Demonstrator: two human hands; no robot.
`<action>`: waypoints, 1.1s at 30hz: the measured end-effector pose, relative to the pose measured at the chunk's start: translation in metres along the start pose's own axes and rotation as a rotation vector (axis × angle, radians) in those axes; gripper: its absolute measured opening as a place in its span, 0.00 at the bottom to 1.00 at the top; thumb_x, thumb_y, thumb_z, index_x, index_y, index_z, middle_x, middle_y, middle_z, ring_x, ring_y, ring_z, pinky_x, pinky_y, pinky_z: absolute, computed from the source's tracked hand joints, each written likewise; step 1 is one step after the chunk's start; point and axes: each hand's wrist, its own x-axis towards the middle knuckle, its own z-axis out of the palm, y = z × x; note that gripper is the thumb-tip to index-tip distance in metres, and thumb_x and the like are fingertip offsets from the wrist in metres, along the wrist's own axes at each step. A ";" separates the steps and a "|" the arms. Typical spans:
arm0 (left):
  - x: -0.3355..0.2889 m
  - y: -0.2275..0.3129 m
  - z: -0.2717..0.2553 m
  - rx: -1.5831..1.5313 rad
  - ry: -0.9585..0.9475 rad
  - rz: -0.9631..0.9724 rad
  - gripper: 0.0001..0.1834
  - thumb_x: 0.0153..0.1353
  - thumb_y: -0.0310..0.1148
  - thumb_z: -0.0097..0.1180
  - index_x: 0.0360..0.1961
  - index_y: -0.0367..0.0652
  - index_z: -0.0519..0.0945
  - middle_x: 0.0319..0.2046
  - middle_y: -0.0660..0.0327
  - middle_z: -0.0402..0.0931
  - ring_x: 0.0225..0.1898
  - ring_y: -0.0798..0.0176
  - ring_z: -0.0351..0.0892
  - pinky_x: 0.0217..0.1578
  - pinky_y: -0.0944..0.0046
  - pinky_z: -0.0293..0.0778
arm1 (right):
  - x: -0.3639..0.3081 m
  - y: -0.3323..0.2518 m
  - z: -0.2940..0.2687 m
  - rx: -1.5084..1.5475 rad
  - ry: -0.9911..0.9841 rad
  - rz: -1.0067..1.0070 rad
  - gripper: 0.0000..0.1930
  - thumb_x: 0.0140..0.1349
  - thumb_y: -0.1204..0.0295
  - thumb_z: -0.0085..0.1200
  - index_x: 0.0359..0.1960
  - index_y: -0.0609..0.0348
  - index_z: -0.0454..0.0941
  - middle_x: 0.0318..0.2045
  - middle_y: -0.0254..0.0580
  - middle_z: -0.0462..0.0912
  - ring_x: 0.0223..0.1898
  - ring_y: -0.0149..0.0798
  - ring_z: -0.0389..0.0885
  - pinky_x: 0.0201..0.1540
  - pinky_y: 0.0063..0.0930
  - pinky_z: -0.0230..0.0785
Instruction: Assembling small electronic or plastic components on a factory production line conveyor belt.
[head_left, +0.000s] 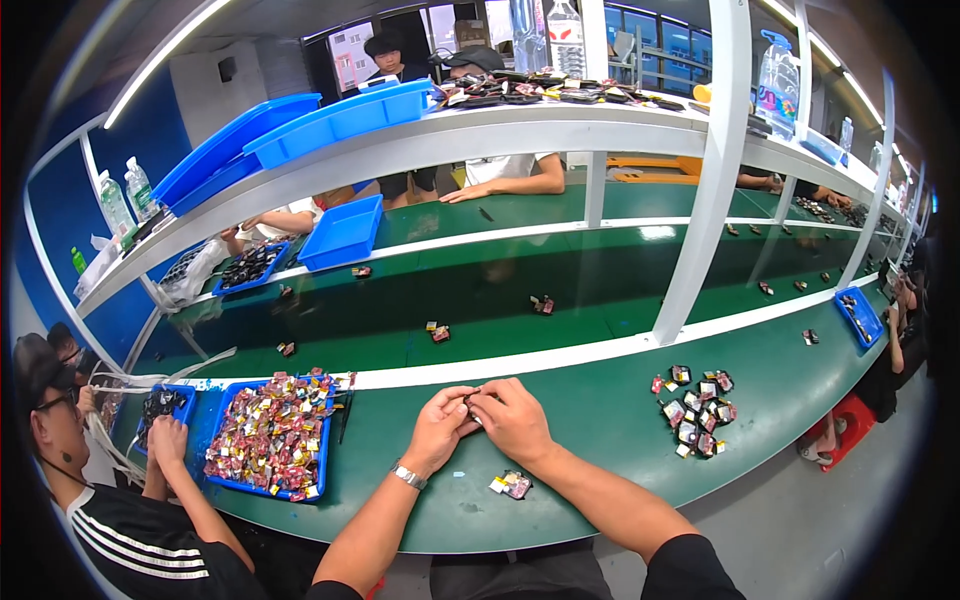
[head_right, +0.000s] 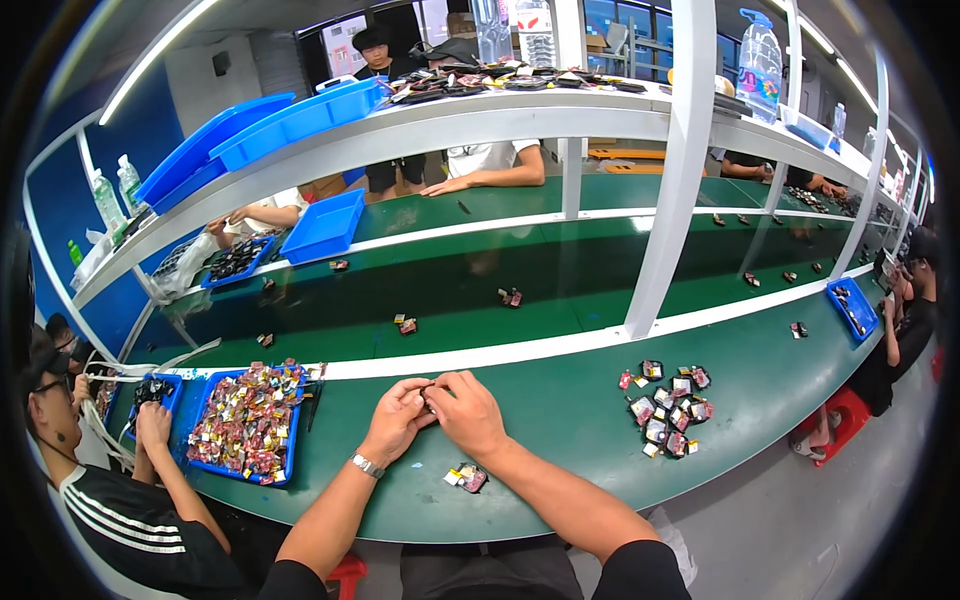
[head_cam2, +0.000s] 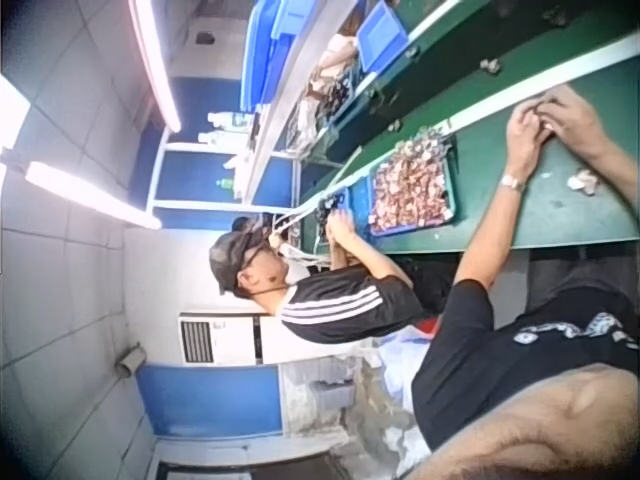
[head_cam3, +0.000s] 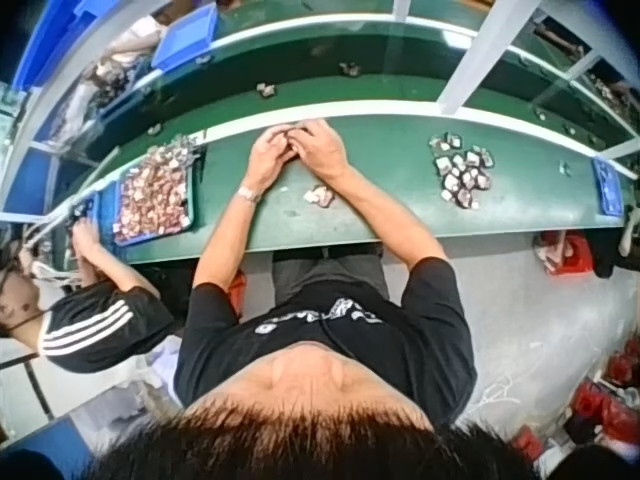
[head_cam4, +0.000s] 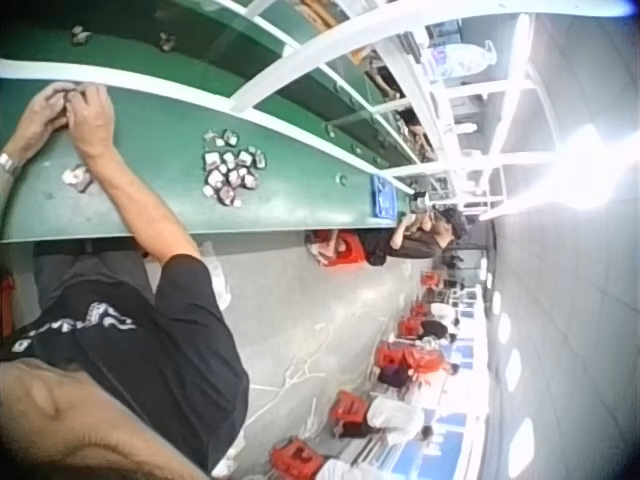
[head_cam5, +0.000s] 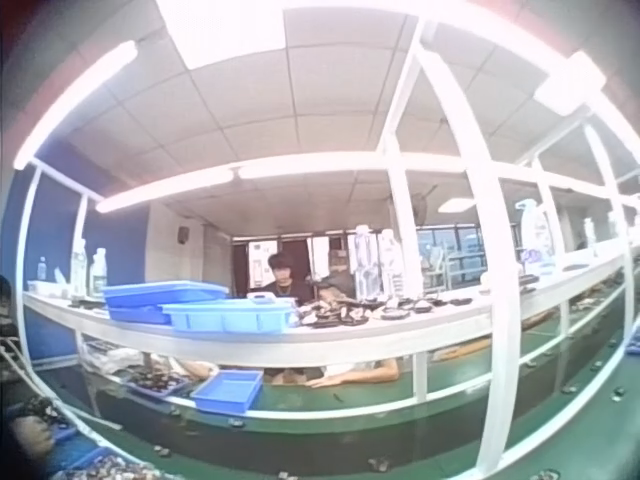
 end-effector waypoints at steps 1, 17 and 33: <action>-0.001 0.000 -0.001 0.025 0.019 0.002 0.15 0.69 0.27 0.49 0.55 0.38 0.69 0.47 0.59 0.78 0.49 0.64 0.79 0.52 0.57 0.77 | 0.000 0.000 0.001 -0.028 -0.023 -0.020 0.07 0.49 0.76 0.64 0.32 0.57 0.83 0.37 0.36 0.79 0.39 0.41 0.78 0.39 0.32 0.75; 0.002 0.013 0.003 -0.046 0.125 0.031 0.33 0.68 0.32 0.52 0.70 0.40 0.53 0.71 0.49 0.52 0.67 0.48 0.61 0.64 0.43 0.64 | 0.046 0.090 0.039 -0.130 -0.064 0.177 0.12 0.51 0.75 0.59 0.38 0.62 0.80 0.45 0.50 0.79 0.44 0.53 0.78 0.49 0.41 0.73; 0.007 0.013 -0.003 -0.030 0.009 -0.007 0.22 0.69 0.26 0.47 0.62 0.35 0.63 0.62 0.47 0.66 0.59 0.49 0.72 0.57 0.51 0.74 | 0.067 0.230 -0.042 -0.176 -0.229 0.633 0.33 0.47 0.71 0.68 0.57 0.68 0.71 0.42 0.49 0.84 0.48 0.48 0.81 0.54 0.37 0.71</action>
